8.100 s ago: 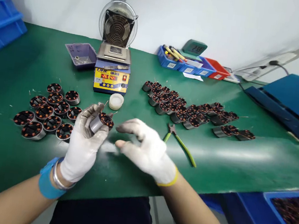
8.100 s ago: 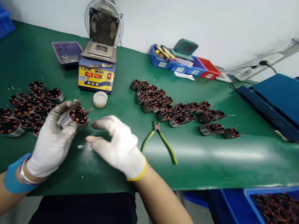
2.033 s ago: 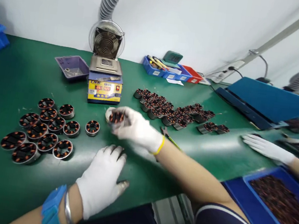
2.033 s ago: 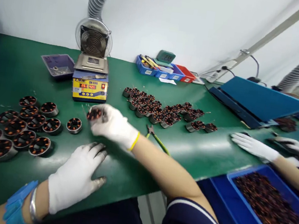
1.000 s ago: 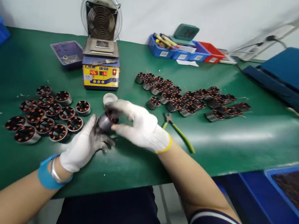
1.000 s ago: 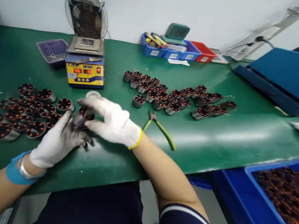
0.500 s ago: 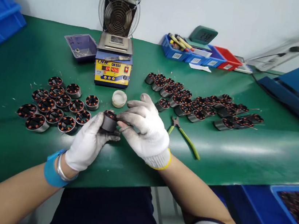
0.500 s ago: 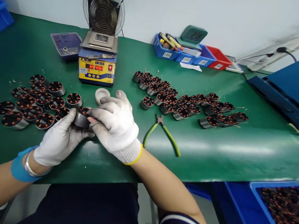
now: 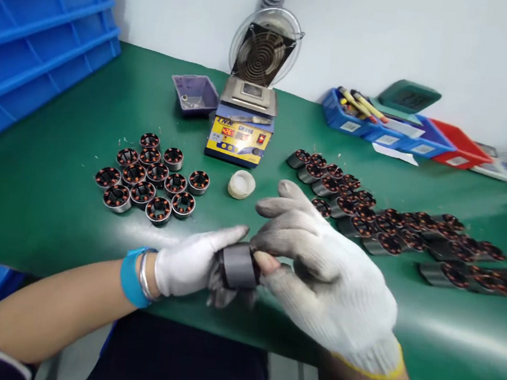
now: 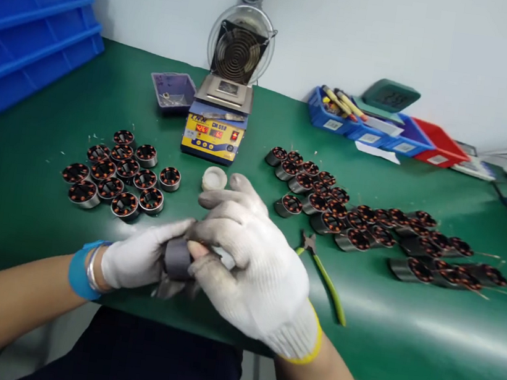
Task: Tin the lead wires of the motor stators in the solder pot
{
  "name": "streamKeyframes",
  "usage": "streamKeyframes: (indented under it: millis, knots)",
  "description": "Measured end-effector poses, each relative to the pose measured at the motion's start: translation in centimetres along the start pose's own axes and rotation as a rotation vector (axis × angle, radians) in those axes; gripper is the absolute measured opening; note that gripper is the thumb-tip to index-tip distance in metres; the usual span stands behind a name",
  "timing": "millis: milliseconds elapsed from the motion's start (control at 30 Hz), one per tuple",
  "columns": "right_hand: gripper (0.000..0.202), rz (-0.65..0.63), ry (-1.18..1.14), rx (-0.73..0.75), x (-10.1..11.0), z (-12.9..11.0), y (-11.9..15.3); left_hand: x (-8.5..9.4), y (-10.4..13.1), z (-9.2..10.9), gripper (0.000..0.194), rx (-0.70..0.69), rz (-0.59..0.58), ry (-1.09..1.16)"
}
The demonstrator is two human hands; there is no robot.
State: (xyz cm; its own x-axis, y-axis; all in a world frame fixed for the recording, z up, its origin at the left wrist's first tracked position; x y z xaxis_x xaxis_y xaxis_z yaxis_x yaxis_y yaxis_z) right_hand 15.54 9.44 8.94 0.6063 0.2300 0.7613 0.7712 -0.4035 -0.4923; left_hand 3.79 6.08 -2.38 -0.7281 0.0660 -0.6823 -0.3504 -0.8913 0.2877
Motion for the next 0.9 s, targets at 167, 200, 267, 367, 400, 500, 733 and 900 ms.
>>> streamKeyframes:
  millis: [167,200,267,367,400,500,733,900]
  knots:
    - [0.016,0.051,0.152,0.017,0.7,-0.5,-0.1,1.5,0.7,2.6,0.031,-0.399,0.252,0.209]
    - [0.017,0.042,0.142,0.015,0.7,-0.8,-0.2,1.8,0.6,2.5,0.039,-0.382,0.296,0.23]
    - [0.017,0.026,0.111,0.01,0.8,-1.2,-0.4,1.4,0.0,1.5,0.042,-0.18,0.224,0.201]
    - [0.017,0.039,0.101,-0.008,0.5,-1.1,-0.4,-0.4,-0.2,-0.2,0.053,0.107,-0.101,0.092]
    - [0.017,0.053,0.102,-0.016,0.5,-0.9,-0.3,-0.8,0.1,-0.1,0.051,0.098,-0.162,0.074]
    - [0.017,0.095,0.09,-0.029,0.3,-0.4,0.0,-0.6,0.7,1.7,0.028,-0.172,-0.081,0.125]
    - [0.015,0.088,-0.025,-0.02,0.3,-0.4,0.1,-0.2,0.3,0.9,0.042,-0.059,-0.063,0.234]
    - [0.009,0.235,-0.163,-0.175,0.5,1.1,0.7,-0.5,0.5,1.0,0.053,-0.137,-0.069,-0.07]
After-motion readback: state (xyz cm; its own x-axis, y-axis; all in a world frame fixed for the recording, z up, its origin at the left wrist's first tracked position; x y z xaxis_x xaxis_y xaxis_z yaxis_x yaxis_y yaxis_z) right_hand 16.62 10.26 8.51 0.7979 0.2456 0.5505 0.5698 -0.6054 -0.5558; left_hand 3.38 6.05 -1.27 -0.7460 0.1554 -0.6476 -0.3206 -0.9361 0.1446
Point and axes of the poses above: each hand's wrist, its own y-axis away from the middle knuckle, its own x-axis out of the back of the hand, z = x × y, the point moved 5 cm from there along -y, towards the middle knuckle, and after that the axes turned 6 degrees about -z, right-handed, at the moved point
